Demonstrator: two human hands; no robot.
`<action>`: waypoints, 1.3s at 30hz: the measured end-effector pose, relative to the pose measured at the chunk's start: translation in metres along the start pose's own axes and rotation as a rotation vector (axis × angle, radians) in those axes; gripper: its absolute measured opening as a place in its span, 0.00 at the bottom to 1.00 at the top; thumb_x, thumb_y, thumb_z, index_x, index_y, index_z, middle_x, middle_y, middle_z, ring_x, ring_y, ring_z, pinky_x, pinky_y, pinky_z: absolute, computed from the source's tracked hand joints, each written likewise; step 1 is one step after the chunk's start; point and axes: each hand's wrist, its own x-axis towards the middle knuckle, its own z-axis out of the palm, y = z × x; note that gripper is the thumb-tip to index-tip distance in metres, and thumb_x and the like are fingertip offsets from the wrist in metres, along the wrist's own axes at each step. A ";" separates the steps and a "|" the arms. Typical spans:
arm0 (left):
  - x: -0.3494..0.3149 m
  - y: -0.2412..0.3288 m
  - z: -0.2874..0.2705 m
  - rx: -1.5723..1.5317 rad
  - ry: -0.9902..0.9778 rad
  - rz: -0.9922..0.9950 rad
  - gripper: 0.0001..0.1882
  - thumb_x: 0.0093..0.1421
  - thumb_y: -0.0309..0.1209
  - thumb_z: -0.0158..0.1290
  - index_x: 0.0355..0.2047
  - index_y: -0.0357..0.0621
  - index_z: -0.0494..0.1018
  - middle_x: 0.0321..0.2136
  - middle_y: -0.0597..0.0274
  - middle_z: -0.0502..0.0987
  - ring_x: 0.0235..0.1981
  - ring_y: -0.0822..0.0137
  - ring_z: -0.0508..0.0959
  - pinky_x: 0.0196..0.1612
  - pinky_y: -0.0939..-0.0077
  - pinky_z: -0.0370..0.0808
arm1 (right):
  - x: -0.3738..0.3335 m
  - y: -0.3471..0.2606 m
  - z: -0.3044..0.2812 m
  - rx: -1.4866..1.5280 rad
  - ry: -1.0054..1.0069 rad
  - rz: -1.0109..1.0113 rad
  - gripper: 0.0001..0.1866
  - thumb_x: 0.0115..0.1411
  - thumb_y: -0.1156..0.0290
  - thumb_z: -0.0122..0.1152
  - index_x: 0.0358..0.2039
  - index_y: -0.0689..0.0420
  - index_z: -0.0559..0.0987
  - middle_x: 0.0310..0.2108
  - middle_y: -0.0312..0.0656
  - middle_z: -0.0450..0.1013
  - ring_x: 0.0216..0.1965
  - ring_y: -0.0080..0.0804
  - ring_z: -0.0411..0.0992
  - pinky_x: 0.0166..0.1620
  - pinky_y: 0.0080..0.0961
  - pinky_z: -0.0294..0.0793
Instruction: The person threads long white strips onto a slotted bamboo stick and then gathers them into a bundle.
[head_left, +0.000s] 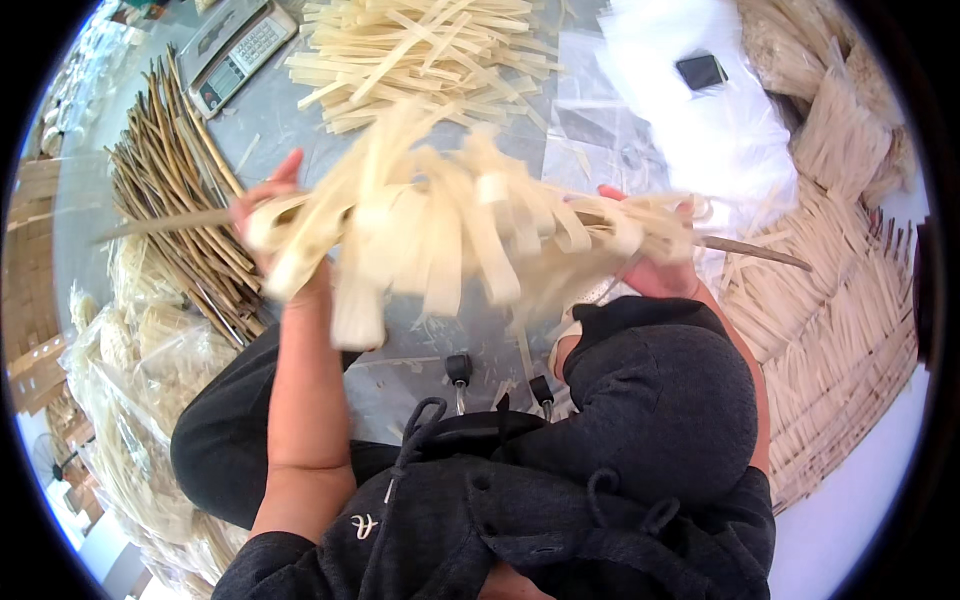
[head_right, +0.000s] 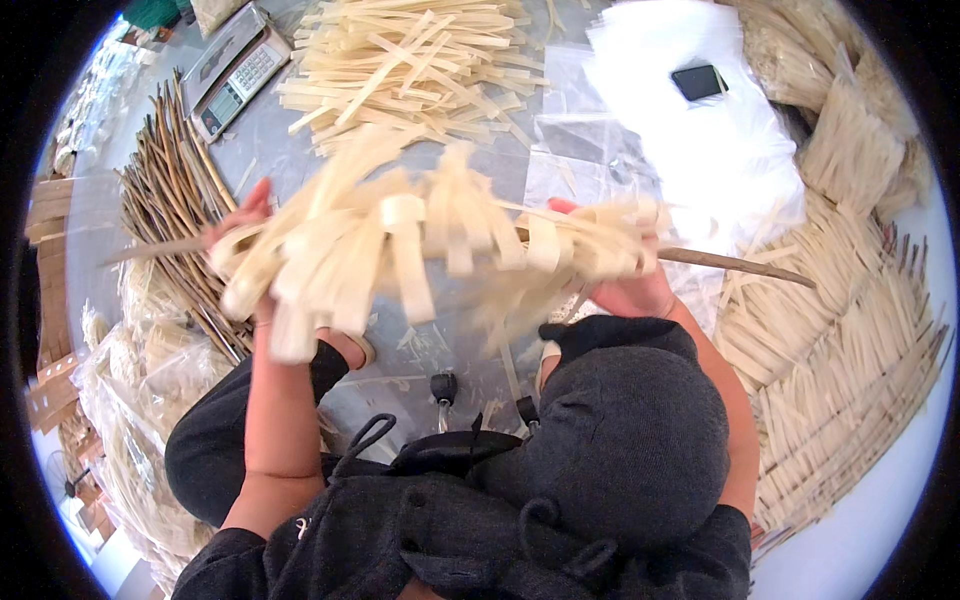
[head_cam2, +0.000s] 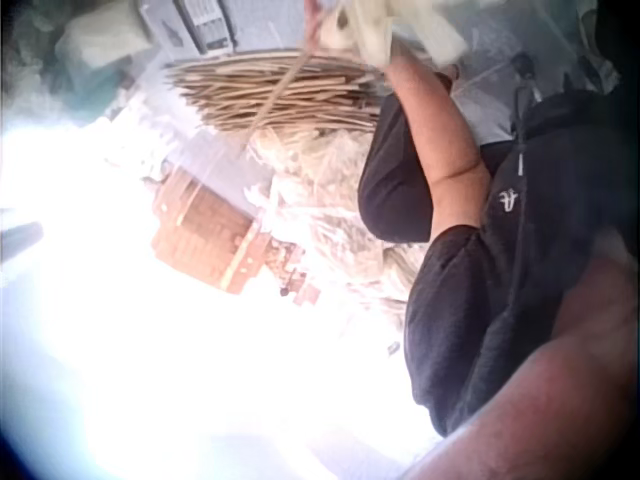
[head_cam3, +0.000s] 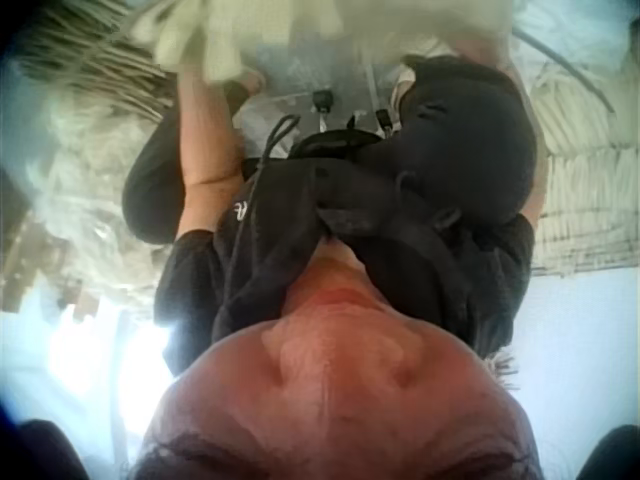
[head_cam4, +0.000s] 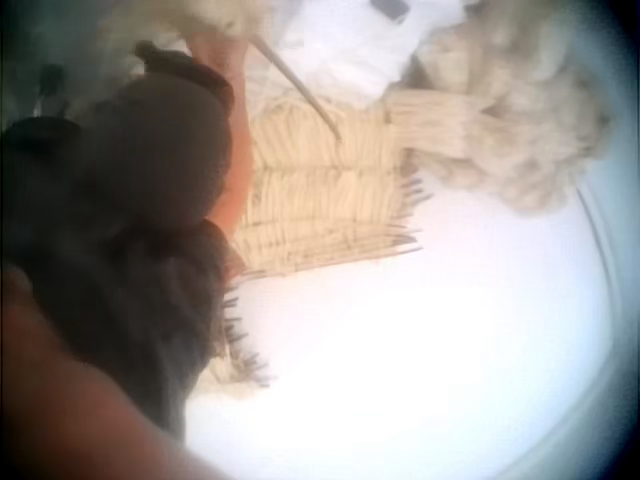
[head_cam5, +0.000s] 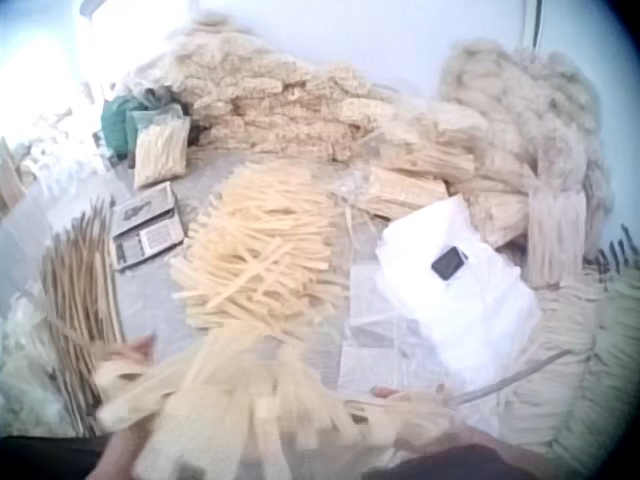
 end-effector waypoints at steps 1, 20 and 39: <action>0.013 0.014 0.003 0.023 -0.045 0.054 0.23 0.66 0.48 0.35 0.27 0.42 0.67 0.23 0.58 0.72 0.39 0.55 0.76 0.56 0.47 0.63 | -0.003 0.006 0.001 0.057 0.007 0.015 0.50 0.52 0.26 0.28 0.63 0.53 0.55 0.64 0.43 0.51 0.64 0.42 0.51 0.64 0.40 0.50; -0.024 -0.087 0.096 1.078 -0.657 0.328 0.27 0.49 0.25 0.60 0.51 0.41 0.68 0.51 0.52 0.68 0.55 0.51 0.65 0.59 0.61 0.60 | 0.044 0.075 -0.107 -1.089 0.285 0.344 0.39 0.57 0.37 0.45 0.54 0.62 0.68 0.52 0.51 0.67 0.53 0.42 0.66 0.55 0.32 0.63; -0.083 -0.168 0.154 1.343 -1.418 0.140 0.09 0.55 0.42 0.54 0.28 0.52 0.75 0.26 0.69 0.77 0.39 0.65 0.72 0.57 0.57 0.56 | -0.103 0.019 -0.227 -2.122 0.311 0.382 0.19 0.58 0.65 0.50 0.51 0.48 0.70 0.57 0.42 0.60 0.57 0.41 0.59 0.56 0.39 0.61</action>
